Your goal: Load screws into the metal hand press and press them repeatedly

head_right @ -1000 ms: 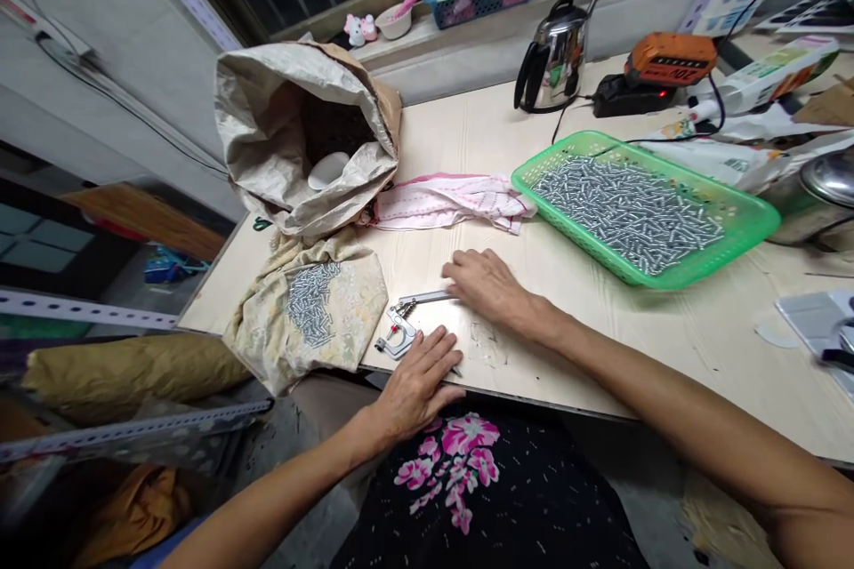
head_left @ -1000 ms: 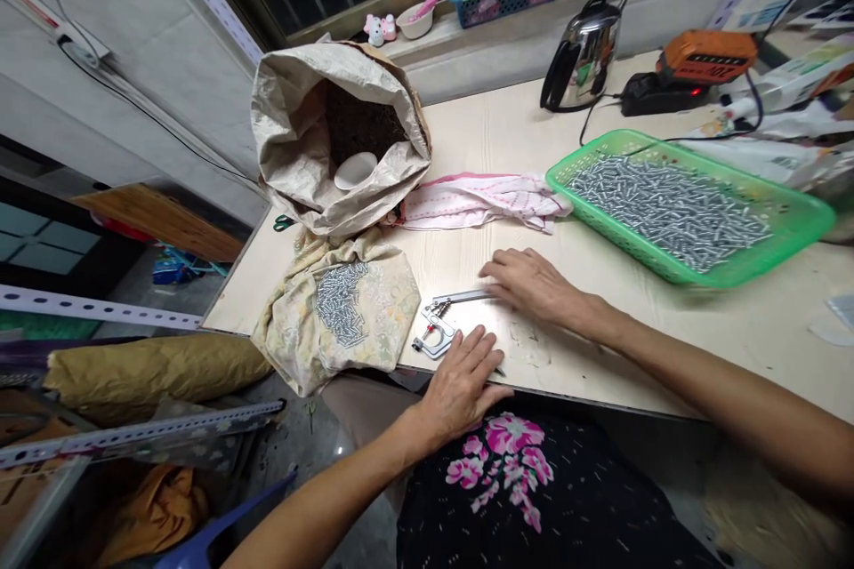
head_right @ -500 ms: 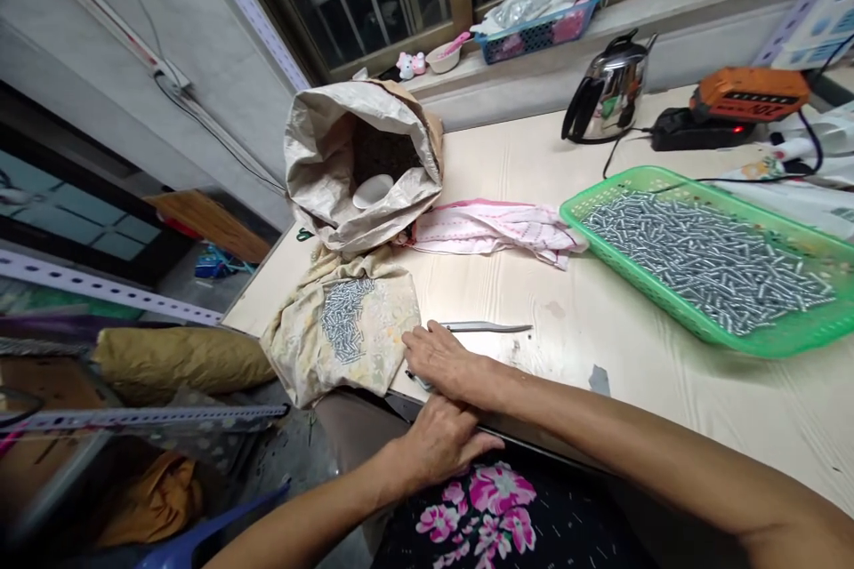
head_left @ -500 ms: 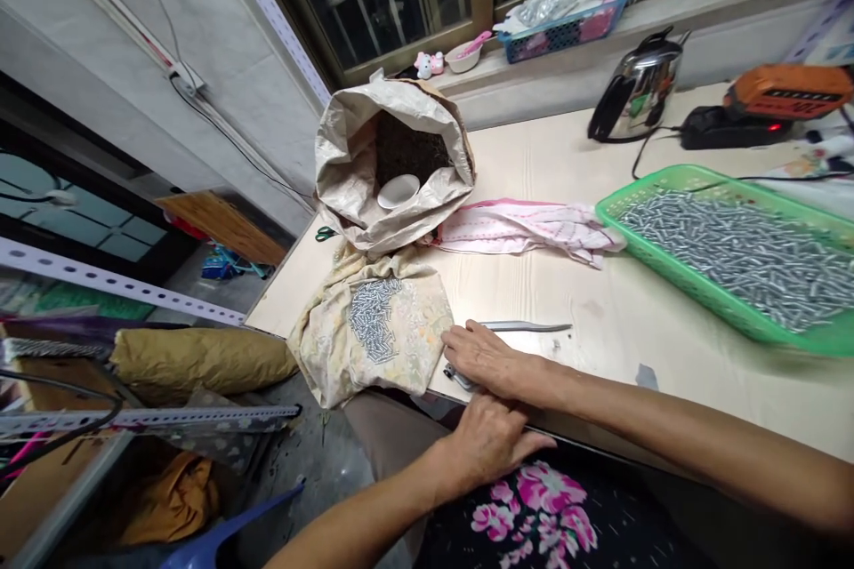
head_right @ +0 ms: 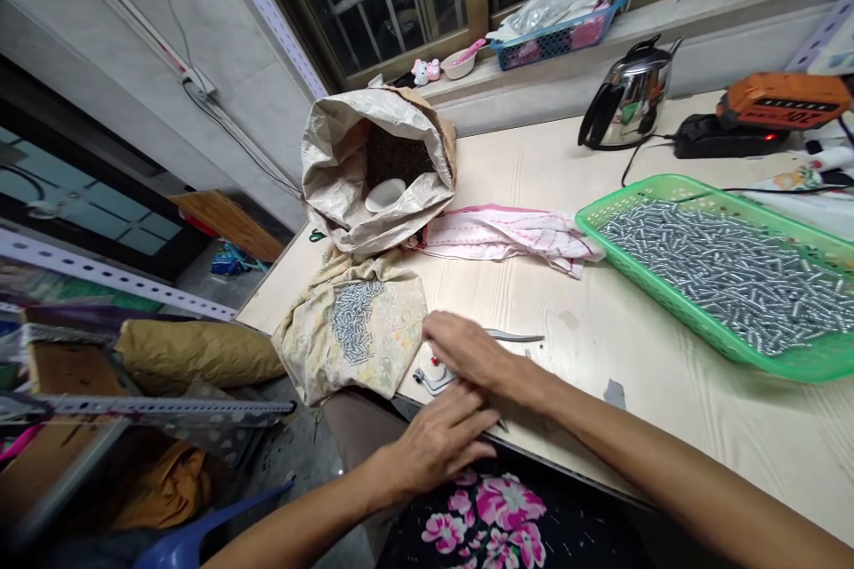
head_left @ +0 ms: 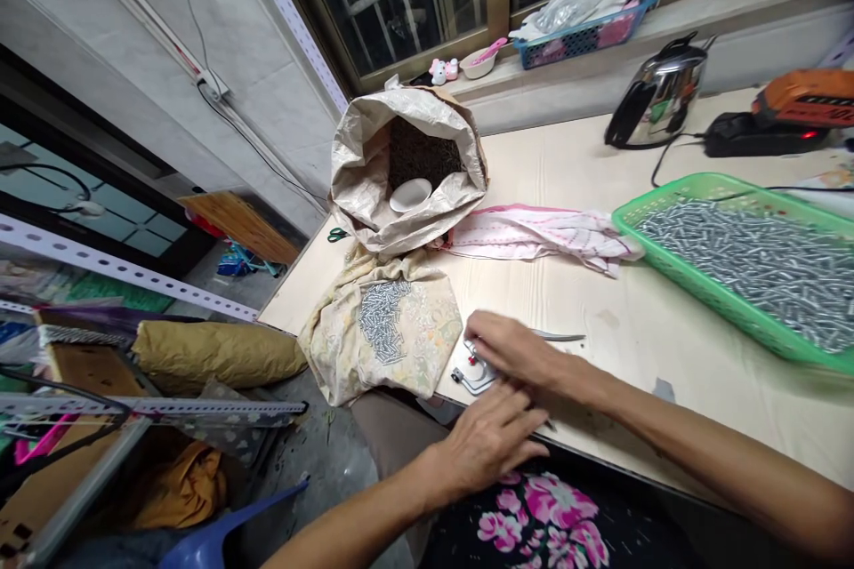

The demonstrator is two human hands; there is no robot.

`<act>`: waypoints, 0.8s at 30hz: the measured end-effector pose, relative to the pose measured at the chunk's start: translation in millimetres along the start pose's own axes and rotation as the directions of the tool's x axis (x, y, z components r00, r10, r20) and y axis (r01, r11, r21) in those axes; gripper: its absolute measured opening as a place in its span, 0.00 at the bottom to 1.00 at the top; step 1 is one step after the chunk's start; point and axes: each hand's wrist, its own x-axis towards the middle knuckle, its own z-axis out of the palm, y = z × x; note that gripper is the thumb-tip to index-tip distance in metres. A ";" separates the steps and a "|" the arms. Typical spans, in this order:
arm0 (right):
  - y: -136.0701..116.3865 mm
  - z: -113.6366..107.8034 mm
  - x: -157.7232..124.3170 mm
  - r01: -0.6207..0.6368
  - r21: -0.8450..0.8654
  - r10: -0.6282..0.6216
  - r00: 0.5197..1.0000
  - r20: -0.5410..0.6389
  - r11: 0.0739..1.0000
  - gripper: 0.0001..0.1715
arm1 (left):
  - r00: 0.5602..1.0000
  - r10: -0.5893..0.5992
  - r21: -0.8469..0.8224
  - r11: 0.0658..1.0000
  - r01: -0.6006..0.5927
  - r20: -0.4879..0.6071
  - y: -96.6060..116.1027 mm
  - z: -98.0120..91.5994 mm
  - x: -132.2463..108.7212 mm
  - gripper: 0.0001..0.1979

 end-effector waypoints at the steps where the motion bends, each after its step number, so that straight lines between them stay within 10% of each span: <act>1: 0.9 -20.0 -5.1 -0.034 0.015 0.036 0.993 -0.116 0.999 0.09 | 0.997 -0.039 0.055 0.998 0.042 -0.062 -8.2 -9.2 -4.9 0.14; 3: 7.4 -69.0 -22.5 -0.106 -0.039 0.085 0.932 -0.352 0.994 0.10 | 0.947 -0.249 0.197 0.937 0.288 -0.201 -31.8 -30.2 -15.4 0.13; 6: 32.3 -140.8 -56.6 -0.355 -0.313 0.116 0.804 -0.584 0.881 0.11 | 0.762 -0.576 0.401 0.649 0.647 -0.296 -74.0 -58.7 -29.4 0.14; 10: 51.4 -174.8 -90.4 -0.560 -0.478 0.209 0.768 -0.605 0.677 0.18 | 0.663 -0.724 0.513 0.504 0.695 -0.187 -107.4 -75.7 -35.6 0.15; 16: 9.4 -72.2 -90.5 -0.413 -0.220 0.391 0.910 -0.138 0.884 0.10 | 0.622 -0.778 0.501 0.505 0.703 -0.088 -136.1 -79.7 -34.2 0.21; 20: -18.9 -2.6 -80.2 -0.367 -0.257 0.397 0.915 0.076 0.894 0.20 | 0.501 -0.865 0.404 0.469 0.786 0.029 -164.9 -82.1 -33.5 0.25; 24: -29.5 10.8 -83.3 -0.275 -0.335 0.315 0.947 0.069 0.901 0.09 | 0.579 -0.815 0.373 0.531 0.761 -0.020 -181.5 -80.6 -39.1 0.21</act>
